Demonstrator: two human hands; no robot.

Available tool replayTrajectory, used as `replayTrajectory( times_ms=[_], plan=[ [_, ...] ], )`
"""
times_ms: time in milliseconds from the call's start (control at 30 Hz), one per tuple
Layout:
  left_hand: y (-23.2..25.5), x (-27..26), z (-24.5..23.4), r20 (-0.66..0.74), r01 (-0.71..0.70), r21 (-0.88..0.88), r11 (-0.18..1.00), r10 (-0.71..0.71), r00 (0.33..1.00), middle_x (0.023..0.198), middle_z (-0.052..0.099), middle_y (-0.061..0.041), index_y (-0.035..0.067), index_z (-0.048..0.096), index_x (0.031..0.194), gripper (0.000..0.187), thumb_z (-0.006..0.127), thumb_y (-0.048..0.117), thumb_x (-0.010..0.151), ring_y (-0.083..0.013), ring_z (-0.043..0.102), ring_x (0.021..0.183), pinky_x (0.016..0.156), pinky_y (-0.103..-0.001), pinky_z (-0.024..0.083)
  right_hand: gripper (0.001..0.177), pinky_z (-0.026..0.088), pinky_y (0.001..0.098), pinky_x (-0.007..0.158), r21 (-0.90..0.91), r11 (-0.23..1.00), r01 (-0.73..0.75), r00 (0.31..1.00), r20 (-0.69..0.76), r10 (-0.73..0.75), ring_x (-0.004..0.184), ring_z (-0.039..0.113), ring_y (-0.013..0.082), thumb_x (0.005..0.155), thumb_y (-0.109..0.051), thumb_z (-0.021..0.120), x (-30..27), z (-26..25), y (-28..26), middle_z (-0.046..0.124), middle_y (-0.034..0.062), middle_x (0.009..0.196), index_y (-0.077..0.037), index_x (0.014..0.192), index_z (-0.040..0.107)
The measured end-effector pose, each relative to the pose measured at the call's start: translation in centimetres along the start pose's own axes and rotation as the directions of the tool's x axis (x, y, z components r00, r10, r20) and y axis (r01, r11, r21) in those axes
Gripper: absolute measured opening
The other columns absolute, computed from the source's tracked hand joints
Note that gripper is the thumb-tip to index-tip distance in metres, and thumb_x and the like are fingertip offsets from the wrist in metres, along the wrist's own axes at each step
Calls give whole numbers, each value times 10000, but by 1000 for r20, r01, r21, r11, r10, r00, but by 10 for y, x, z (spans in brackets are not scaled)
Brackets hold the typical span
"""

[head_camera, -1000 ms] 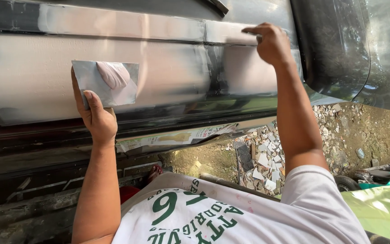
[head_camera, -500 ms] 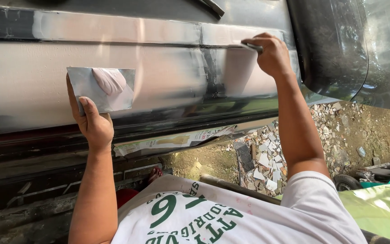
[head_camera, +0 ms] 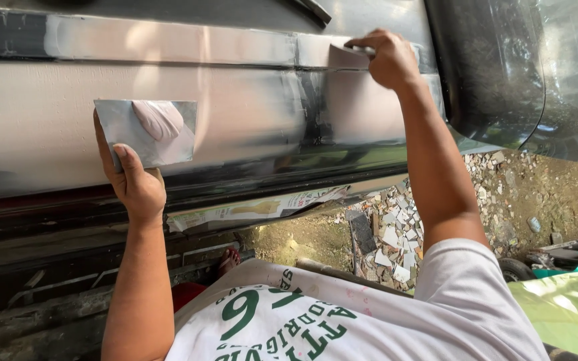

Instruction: The person applies a white body filler to a black car panel using a putty knife. They spread the filler across the surface and smooth it out with the tool.

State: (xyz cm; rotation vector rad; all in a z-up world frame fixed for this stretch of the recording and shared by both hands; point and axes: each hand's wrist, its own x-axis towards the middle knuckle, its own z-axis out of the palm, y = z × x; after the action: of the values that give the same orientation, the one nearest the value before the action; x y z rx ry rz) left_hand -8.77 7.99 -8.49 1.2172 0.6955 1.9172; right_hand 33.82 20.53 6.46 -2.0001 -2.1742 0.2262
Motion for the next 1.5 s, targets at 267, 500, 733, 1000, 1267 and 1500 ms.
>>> replayTrajectory(
  times_ms=[267,500,733,1000,1267,1500],
  plan=[
    [0,-2,-1,-20,-7,66,998,9,1000,1657,250,-103,115,293,1586,458,347,348,1195,-317,257,1568,1328,-442,286,717,457,418,733,4,1000,-8,998,64,8,1090,578,287,758,156,340,-47,-8,-5,661,28,1236,-216,1221,741],
    [7,1,4,-4,-5,48,999,5,1000,1660,241,-97,130,295,1588,455,349,357,1196,-325,246,1574,1336,-451,274,530,452,410,649,-45,999,7,993,-121,-12,933,612,286,885,87,478,-17,-2,59,681,-10,1144,-223,1214,755],
    [0,-3,-2,-6,-16,35,999,16,1000,1664,239,-95,125,297,1589,438,342,329,1205,-329,237,1579,1353,-472,265,735,453,414,673,41,999,-5,997,-73,8,1043,565,313,727,213,383,-40,7,52,636,69,1250,-159,1262,724],
    [0,-1,-1,-6,-20,46,999,20,1000,1664,236,-103,116,292,1588,453,343,348,1203,-323,234,1578,1353,-479,268,682,470,410,688,37,996,79,979,-193,-71,1012,629,280,761,186,428,-34,-2,66,686,27,1195,-204,1213,758],
    [2,0,2,-8,-3,20,1000,4,1000,1660,247,-91,145,294,1591,444,360,350,1203,-322,244,1575,1348,-471,274,604,478,428,705,-12,999,32,999,-39,-32,1005,592,297,830,101,418,7,-1,56,658,57,1164,-191,1248,740],
    [-6,-2,-2,-5,-60,5,998,60,998,1675,229,-67,137,296,1597,416,342,292,1213,-301,212,1591,1374,-486,244,605,433,443,570,33,999,7,1000,-8,-7,948,559,313,837,200,444,1,-10,41,643,91,1167,-131,1254,732]
  ],
)
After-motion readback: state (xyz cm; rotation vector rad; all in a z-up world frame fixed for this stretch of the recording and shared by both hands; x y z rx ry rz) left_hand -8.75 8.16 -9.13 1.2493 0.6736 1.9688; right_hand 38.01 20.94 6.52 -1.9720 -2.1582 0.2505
